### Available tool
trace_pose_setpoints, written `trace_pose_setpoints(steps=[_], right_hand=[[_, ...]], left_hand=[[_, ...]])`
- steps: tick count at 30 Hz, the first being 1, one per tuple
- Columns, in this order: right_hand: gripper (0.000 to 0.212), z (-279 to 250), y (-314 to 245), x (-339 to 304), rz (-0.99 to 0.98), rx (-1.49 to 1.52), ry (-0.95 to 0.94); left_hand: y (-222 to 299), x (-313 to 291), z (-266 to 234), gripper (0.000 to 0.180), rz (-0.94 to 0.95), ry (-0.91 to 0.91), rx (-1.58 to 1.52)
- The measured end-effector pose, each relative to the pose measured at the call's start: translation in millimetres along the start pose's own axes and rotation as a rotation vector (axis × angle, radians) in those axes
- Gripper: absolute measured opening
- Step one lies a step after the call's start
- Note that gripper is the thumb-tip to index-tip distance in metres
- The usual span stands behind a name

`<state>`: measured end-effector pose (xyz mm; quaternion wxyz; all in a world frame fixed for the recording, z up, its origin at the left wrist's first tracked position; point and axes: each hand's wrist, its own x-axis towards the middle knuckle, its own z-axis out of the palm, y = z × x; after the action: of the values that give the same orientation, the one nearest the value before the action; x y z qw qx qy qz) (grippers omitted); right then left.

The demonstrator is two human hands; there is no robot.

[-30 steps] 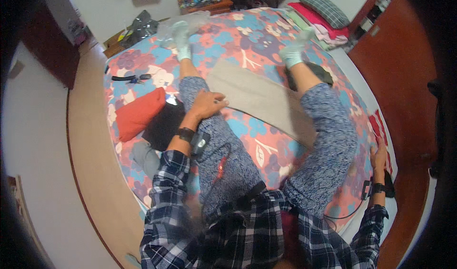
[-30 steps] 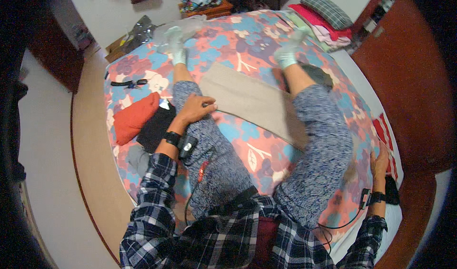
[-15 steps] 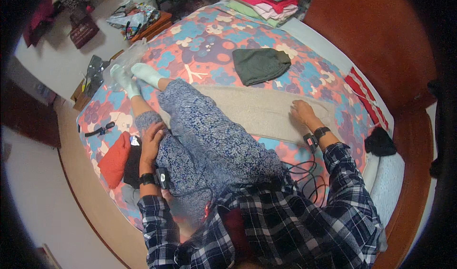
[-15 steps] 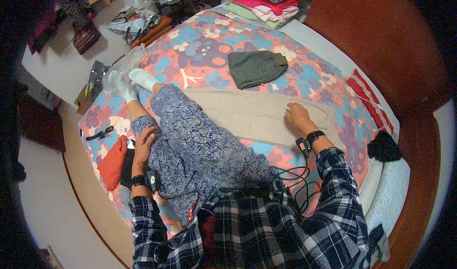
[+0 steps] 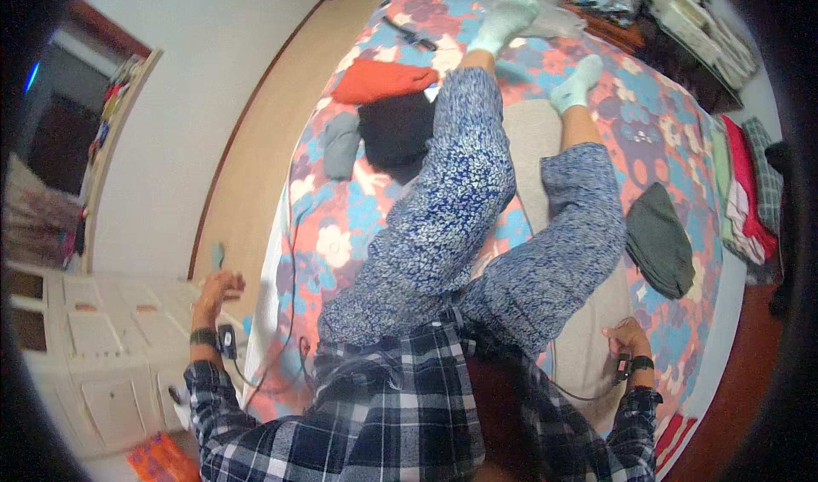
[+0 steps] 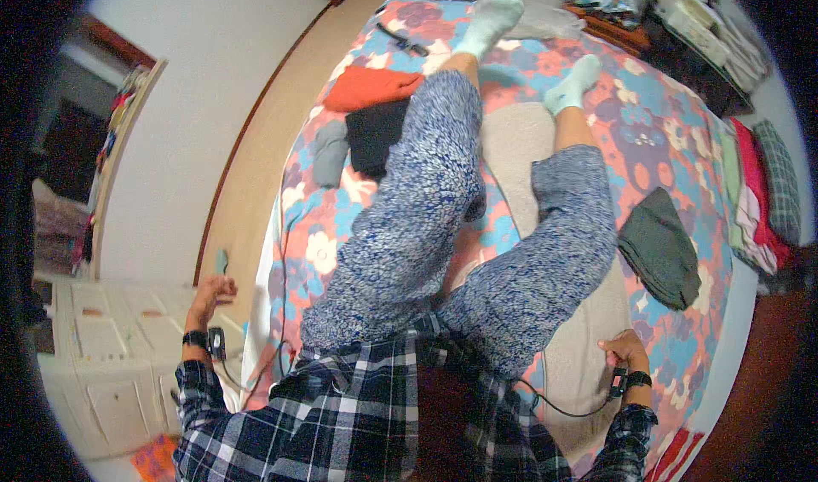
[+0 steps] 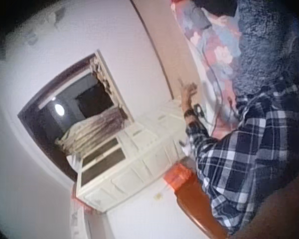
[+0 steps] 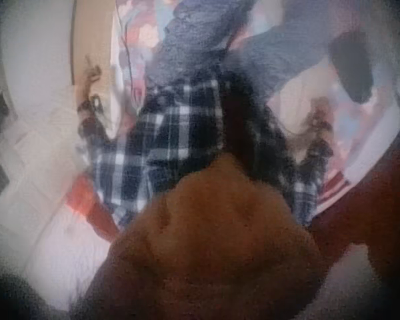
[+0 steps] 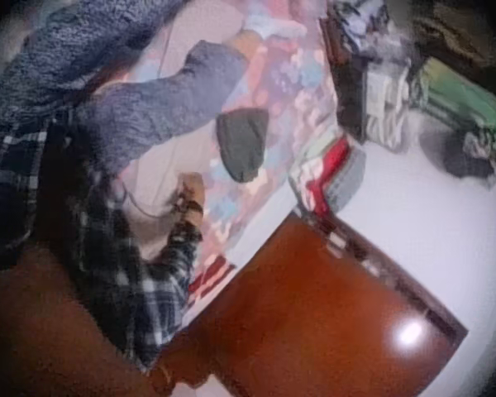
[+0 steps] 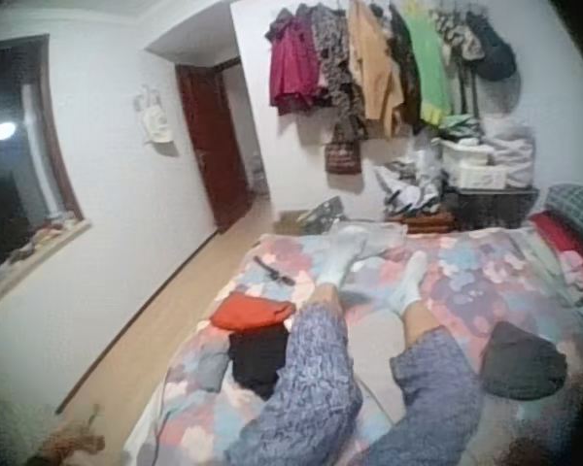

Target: The person folds a pair of light-colored pants on the bed, then retrieves a handheld steamer from a nearby cabinet and uses it to steam the folded pants. The person remains lying on the bed throughout the task.

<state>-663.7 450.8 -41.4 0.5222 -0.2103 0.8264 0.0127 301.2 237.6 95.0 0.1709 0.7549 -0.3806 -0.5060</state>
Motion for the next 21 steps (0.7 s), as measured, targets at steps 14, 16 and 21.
trace_pose_setpoints(steps=[14,16,21], right_hand=[[0.039,-14.1,-40.0,24.9,-0.176,-0.344,-0.218],[0.038,-16.3,-40.0,34.9,-0.264,-0.333,-0.124],[0.035,-14.9,-48.6,25.0,-0.482,-0.371,0.190]], left_hand=[[-258.4,-156.9,205.0,0.060,0.227,0.691,0.524],[-245.0,-167.3,200.1,0.065,0.245,0.801,0.631],[-253.8,-162.1,155.4,0.072,0.201,0.812,0.669]])
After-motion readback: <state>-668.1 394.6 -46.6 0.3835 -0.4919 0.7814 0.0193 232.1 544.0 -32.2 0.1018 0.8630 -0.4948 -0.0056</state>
